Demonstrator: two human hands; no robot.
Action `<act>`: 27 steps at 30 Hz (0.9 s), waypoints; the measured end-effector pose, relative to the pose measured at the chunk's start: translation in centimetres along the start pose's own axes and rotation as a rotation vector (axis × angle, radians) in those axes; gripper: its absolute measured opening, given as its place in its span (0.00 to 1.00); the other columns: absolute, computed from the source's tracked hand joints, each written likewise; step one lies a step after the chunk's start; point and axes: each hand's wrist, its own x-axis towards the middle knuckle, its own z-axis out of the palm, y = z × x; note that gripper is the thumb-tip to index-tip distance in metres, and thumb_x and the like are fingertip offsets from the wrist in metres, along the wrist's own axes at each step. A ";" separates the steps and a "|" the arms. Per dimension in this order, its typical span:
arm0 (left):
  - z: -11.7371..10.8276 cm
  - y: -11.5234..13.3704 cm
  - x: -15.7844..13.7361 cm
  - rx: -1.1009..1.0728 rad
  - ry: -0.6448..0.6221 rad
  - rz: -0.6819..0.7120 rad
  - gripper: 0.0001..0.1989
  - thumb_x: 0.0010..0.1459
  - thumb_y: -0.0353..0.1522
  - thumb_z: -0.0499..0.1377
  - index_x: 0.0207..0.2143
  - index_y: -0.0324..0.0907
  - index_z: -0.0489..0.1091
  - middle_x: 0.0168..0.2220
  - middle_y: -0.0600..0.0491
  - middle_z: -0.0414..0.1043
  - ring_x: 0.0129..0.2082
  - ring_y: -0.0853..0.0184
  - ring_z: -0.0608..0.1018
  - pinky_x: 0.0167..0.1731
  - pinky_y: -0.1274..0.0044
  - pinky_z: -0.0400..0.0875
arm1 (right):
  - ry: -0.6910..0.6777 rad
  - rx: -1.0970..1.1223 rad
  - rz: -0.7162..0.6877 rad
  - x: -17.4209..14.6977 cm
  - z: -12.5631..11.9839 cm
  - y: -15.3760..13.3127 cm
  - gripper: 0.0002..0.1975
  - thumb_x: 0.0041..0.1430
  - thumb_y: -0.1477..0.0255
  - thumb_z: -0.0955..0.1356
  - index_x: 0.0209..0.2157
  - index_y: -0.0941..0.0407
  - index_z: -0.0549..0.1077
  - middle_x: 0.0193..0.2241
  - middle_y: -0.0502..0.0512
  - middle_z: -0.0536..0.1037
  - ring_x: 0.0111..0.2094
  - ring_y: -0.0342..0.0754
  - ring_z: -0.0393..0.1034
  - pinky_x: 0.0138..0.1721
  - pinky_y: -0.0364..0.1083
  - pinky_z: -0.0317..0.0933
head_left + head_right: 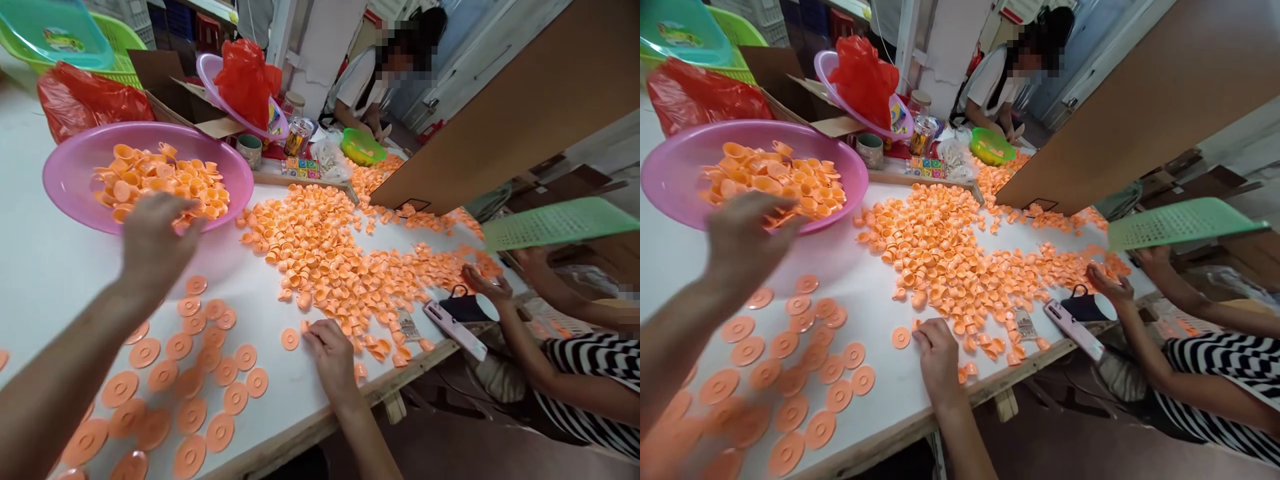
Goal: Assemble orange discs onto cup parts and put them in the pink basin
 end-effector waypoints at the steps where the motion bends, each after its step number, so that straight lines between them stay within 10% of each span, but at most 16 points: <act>1: 1.5 0.6 -2.1 -0.056 -0.127 0.079 0.07 0.58 0.34 0.60 0.38 0.42 0.75 0.34 0.55 0.73 0.35 0.68 0.73 0.40 0.73 0.68 | -0.012 0.024 -0.016 -0.4 0.4 -0.4 0.08 0.62 0.75 0.65 0.30 0.54 0.74 0.32 0.53 0.73 0.35 0.48 0.70 0.38 0.45 0.65; 4: 6.4 3.0 -9.5 -0.152 -0.649 0.226 0.09 0.52 0.28 0.64 0.38 0.43 0.75 0.35 0.52 0.75 0.37 0.65 0.74 0.37 0.73 0.66 | -0.026 -0.010 -0.083 -1.3 1.2 -1.4 0.11 0.64 0.79 0.61 0.33 0.55 0.74 0.34 0.55 0.72 0.37 0.48 0.69 0.38 0.45 0.66; 7: 9.7 4.5 -14.7 -0.099 -0.860 0.225 0.03 0.55 0.28 0.62 0.29 0.43 0.74 0.33 0.51 0.73 0.37 0.63 0.73 0.38 0.71 0.62 | -0.035 -0.117 -0.164 -2.0 1.7 -1.7 0.14 0.63 0.82 0.60 0.34 0.54 0.73 0.33 0.56 0.72 0.37 0.50 0.67 0.38 0.48 0.65; 18: 10.6 4.7 -13.5 -0.364 -0.958 -0.089 0.13 0.52 0.23 0.56 0.37 0.43 0.77 0.36 0.52 0.74 0.35 0.67 0.75 0.37 0.76 0.68 | -0.025 -0.322 -0.340 -2.7 3.1 -1.7 0.16 0.63 0.86 0.57 0.38 0.57 0.72 0.31 0.57 0.72 0.34 0.51 0.64 0.33 0.48 0.64; 27: 11.2 4.9 -13.8 -0.289 -0.893 -0.047 0.07 0.52 0.26 0.61 0.29 0.42 0.79 0.30 0.51 0.76 0.36 0.64 0.75 0.36 0.75 0.68 | 0.042 -0.426 -0.395 -3.1 4.3 -1.8 0.16 0.63 0.86 0.57 0.31 0.59 0.72 0.27 0.58 0.71 0.31 0.51 0.63 0.30 0.49 0.62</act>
